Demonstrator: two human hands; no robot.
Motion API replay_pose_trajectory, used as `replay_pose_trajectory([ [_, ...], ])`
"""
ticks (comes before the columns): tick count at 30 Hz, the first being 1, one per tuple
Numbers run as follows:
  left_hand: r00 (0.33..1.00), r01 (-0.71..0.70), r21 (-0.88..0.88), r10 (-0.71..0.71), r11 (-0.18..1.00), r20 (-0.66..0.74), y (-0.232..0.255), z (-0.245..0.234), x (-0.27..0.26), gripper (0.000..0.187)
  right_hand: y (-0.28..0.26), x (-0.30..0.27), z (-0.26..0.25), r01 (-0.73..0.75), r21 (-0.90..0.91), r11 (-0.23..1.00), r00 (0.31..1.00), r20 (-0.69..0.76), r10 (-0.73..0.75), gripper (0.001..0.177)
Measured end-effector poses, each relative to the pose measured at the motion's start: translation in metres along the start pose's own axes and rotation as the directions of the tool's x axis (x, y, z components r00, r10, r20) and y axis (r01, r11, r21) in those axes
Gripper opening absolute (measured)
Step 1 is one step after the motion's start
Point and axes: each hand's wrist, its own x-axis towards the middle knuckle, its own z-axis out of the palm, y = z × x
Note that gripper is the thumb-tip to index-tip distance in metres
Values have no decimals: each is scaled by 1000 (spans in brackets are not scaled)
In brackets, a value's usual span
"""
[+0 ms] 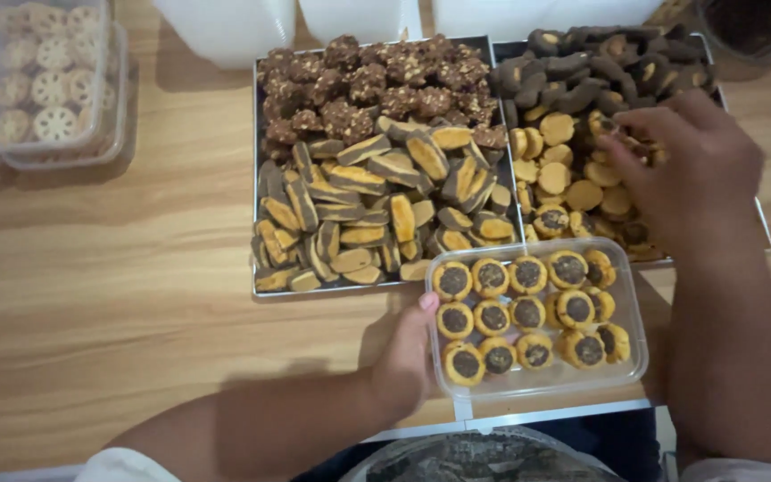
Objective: The person is manually picking up flower-shaped cookies from a large tray and arranging them into a plastic container for packaging.
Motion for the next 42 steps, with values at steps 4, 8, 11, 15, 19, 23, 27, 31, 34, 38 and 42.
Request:
replay_pose_trajectory([
  [4,976,65,-76,-80,995,-203,0,6,1,70,-1,-3,18,-64,-72,995,998,12,65,38],
  [8,996,56,-43,-59,997,-69,1,4,-2,75,-3,-1,19,-48,-72,996,998,-50,45,37],
  [11,997,-44,-17,45,999,57,5,10,-9,75,-7,1,16,-79,-60,995,997,-30,77,26],
  [15,998,0,-41,3,999,68,0,-2,-3,74,-11,2,5,-68,-5,998,992,-103,67,10],
  [19,998,46,20,-45,999,-42,7,11,-11,73,-31,9,-37,20,414,910,996,-84,16,16],
  [23,975,-89,1,87,996,206,-4,-5,-2,79,-53,2,-67,83,361,929,996,-43,-72,10],
  [27,995,-11,-8,12,1000,97,-7,-11,6,76,-91,19,-105,192,477,857,811,415,-413,14],
  [31,997,-55,86,50,995,53,-4,-8,5,70,-106,16,-108,535,650,540,778,-130,-614,25],
  [34,1000,-2,33,2,999,5,2,8,-5,70,-115,15,-109,544,653,527,739,-76,-669,28],
  [38,995,-40,-17,41,999,96,-4,-6,4,70,-117,8,-104,541,652,532,722,-35,-691,27],
  [42,986,-32,-25,35,999,160,-5,-7,3,70,-121,7,-103,527,681,508,699,-8,-715,23],
])
